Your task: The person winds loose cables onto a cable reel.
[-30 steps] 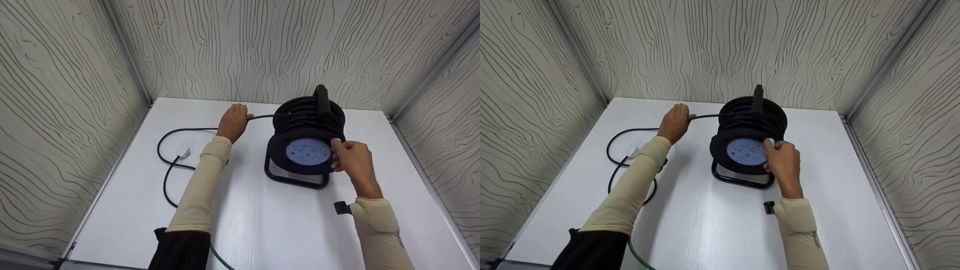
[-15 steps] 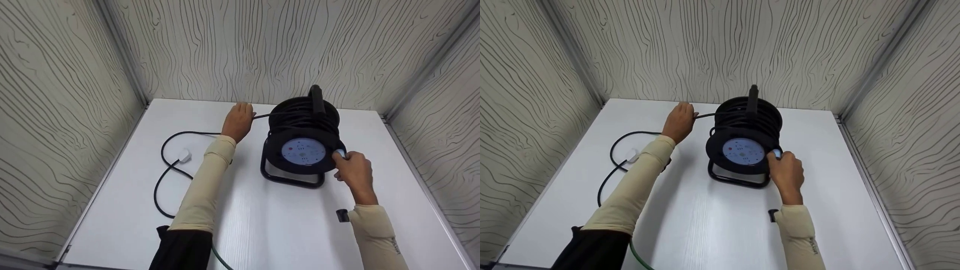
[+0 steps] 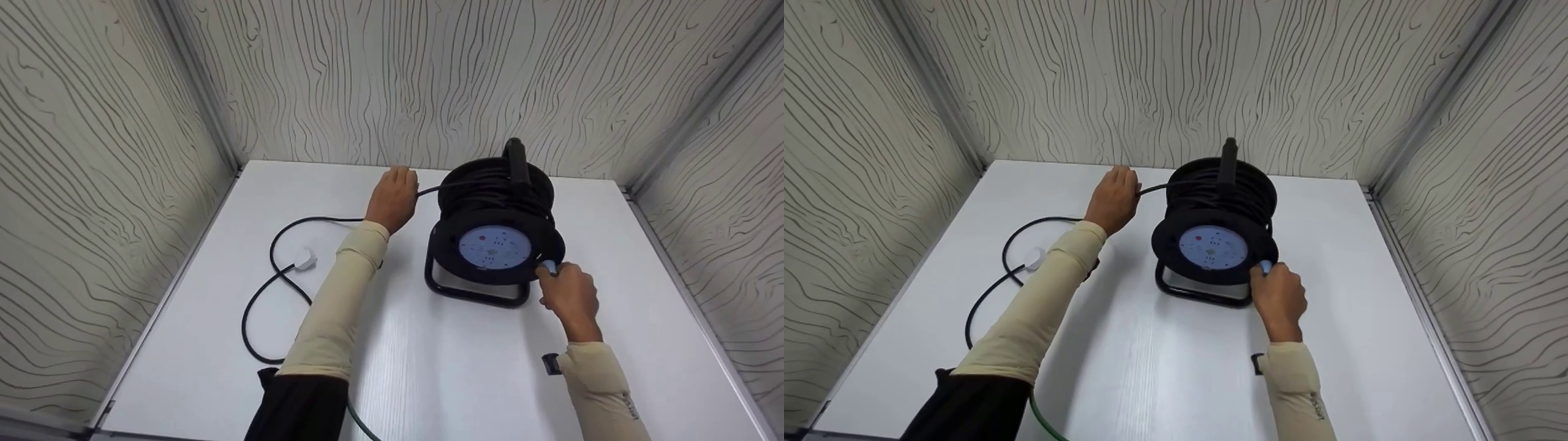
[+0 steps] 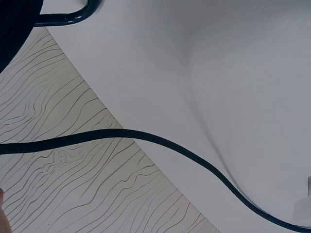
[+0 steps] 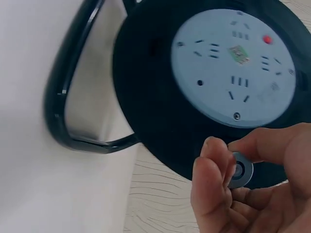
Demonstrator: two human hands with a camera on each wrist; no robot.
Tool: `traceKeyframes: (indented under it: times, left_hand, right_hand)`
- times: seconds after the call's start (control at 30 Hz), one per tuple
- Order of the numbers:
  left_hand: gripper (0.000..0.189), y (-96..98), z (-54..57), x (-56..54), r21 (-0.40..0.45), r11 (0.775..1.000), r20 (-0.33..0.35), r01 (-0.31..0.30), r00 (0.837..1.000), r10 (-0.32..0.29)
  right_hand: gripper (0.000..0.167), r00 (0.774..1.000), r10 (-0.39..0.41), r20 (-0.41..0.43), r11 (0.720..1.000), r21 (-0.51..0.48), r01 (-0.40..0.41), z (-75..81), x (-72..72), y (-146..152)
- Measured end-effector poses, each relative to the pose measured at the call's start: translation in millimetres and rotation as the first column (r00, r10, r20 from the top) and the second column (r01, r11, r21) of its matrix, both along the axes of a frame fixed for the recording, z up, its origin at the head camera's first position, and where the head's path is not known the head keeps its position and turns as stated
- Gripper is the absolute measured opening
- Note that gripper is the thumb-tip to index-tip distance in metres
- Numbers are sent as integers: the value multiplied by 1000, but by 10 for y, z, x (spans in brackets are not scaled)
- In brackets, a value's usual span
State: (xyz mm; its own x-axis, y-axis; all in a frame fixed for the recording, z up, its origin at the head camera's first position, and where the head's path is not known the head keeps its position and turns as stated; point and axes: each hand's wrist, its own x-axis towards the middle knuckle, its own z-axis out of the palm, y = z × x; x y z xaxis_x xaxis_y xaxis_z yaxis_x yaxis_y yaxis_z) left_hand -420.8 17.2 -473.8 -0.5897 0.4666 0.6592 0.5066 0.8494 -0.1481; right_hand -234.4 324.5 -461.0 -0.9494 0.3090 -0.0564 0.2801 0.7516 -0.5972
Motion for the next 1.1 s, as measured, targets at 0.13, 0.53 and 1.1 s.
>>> traceKeyframes:
  times: [0.13,0.53,1.1]
  left_hand:
    - [23,-57,-39,7,4,1000,26,-3,1000,2]
    - [40,-46,17,37,2,999,147,37,988,-37]
    - [46,-431,16,-9,-37,998,110,-48,993,52]
  right_hand:
    - [35,999,17,31,1000,26,-18,-205,-21,-58]
    - [34,997,79,18,992,96,-80,-672,-148,-409]
    - [35,988,142,68,990,-18,-141,-758,-263,-606]
